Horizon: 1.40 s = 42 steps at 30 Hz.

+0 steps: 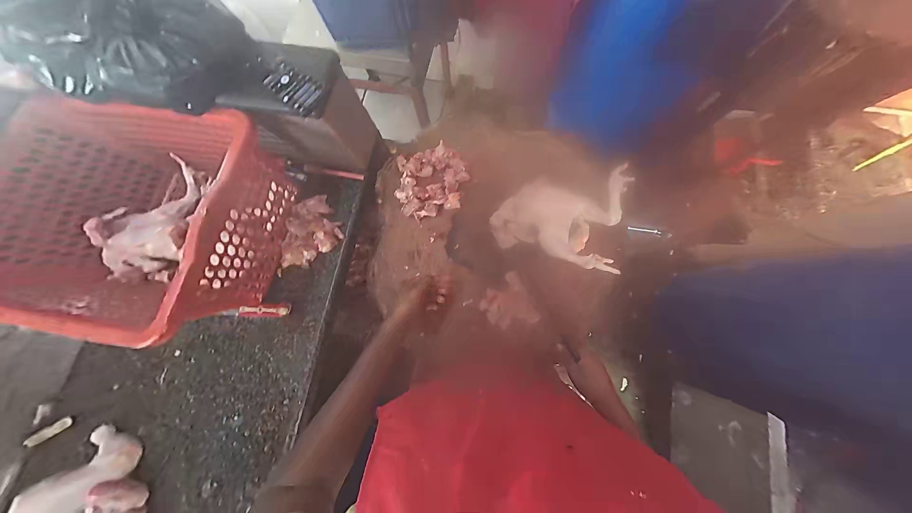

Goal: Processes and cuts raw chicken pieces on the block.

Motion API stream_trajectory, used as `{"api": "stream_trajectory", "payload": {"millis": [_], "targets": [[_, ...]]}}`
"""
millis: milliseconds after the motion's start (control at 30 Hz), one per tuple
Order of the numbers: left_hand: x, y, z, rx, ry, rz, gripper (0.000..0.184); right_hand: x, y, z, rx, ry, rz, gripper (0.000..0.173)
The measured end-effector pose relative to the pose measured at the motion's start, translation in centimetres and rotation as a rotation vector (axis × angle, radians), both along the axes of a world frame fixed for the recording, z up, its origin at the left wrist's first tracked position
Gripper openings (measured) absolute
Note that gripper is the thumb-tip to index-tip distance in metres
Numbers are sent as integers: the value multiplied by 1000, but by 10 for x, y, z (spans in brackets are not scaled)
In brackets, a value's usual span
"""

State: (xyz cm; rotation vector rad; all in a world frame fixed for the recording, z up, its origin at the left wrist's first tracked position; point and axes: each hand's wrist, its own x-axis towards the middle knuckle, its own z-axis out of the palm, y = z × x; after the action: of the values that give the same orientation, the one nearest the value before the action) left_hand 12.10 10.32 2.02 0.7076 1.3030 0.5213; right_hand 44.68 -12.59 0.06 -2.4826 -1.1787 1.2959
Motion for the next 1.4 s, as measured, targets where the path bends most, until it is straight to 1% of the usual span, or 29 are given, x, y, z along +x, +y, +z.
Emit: {"api": "stream_trajectory", "payload": {"millis": [67, 100, 200, 267, 333, 400, 467, 533, 567, 600, 667, 733, 800, 867, 933, 967, 1033, 1067, 1100, 1133, 1200, 1233, 1333, 1400], "targets": [[-4, -30, -16, -87, 52, -37, 40, -11, 5, 11, 11, -10, 62, 54], [-6, -41, -19, -109, 94, -47, 41, -18, 10, 21, 28, 25, 87, 52], [-15, -61, -26, -66, 218, -133, 41, -42, 30, 51, 150, 223, 172, 47], [-25, -67, -23, 0, 244, -208, 38, -61, 47, 74, 277, 356, 257, 51], [-34, -71, -20, 49, 288, -211, 36, -81, 66, 94, 419, 502, 359, 59], [-41, -75, -20, 94, 327, -201, 35, -103, 81, 104, 480, 547, 438, 68], [-45, -77, -25, 148, 365, -204, 33, -119, 87, 90, 405, 449, 481, 69], [-43, -78, -26, 209, 478, -270, 32, -126, 85, 59, 175, 353, 468, 63], [-41, -77, -26, 234, 552, -323, 35, -124, 83, 43, 53, 327, 445, 64], [-37, -76, -25, 267, 617, -373, 38, -120, 80, 33, -7, 317, 430, 65], [-25, -74, -14, 308, 736, -451, 45, -111, 69, 32, 4, 360, 394, 61], [-10, -75, -6, 324, 830, -539, 51, -105, 53, 43, 51, 367, 337, 55], [6, -71, -10, 388, 894, -583, 46, -99, 49, 58, 71, 329, 303, 55], [12, -66, -22, 519, 868, -579, 41, -98, 49, 72, 123, 332, 294, 55], [7, -60, -30, 659, 754, -567, 37, -101, 52, 83, 282, 417, 304, 54], [2, -59, -32, 708, 693, -549, 34, -104, 55, 89, 362, 469, 314, 56], [-12, -59, -32, 702, 648, -495, 31, -111, 63, 95, 447, 516, 354, 62], [-20, -59, -30, 650, 659, -468, 31, -114, 66, 90, 434, 474, 394, 63], [-28, -61, -27, 597, 678, -441, 33, -113, 70, 81, 378, 397, 443, 63], [-35, -63, -24, 549, 704, -417, 34, -112, 73, 70, 276, 319, 486, 62], [-45, -68, -20, 482, 765, -400, 34, -103, 78, 49, 45, 256, 495, 64], [-49, -70, -21, 478, 784, -390, 33, -99, 77, 46, 2, 251, 483, 64], [-53, -81, -27, 572, 768, -340, 36, -86, 55, 54, 93, 238, 420, 59], [-45, -84, -37, 712, 722, -323, 42, -71, 34, 55, 192, 252, 325, 55]]}}
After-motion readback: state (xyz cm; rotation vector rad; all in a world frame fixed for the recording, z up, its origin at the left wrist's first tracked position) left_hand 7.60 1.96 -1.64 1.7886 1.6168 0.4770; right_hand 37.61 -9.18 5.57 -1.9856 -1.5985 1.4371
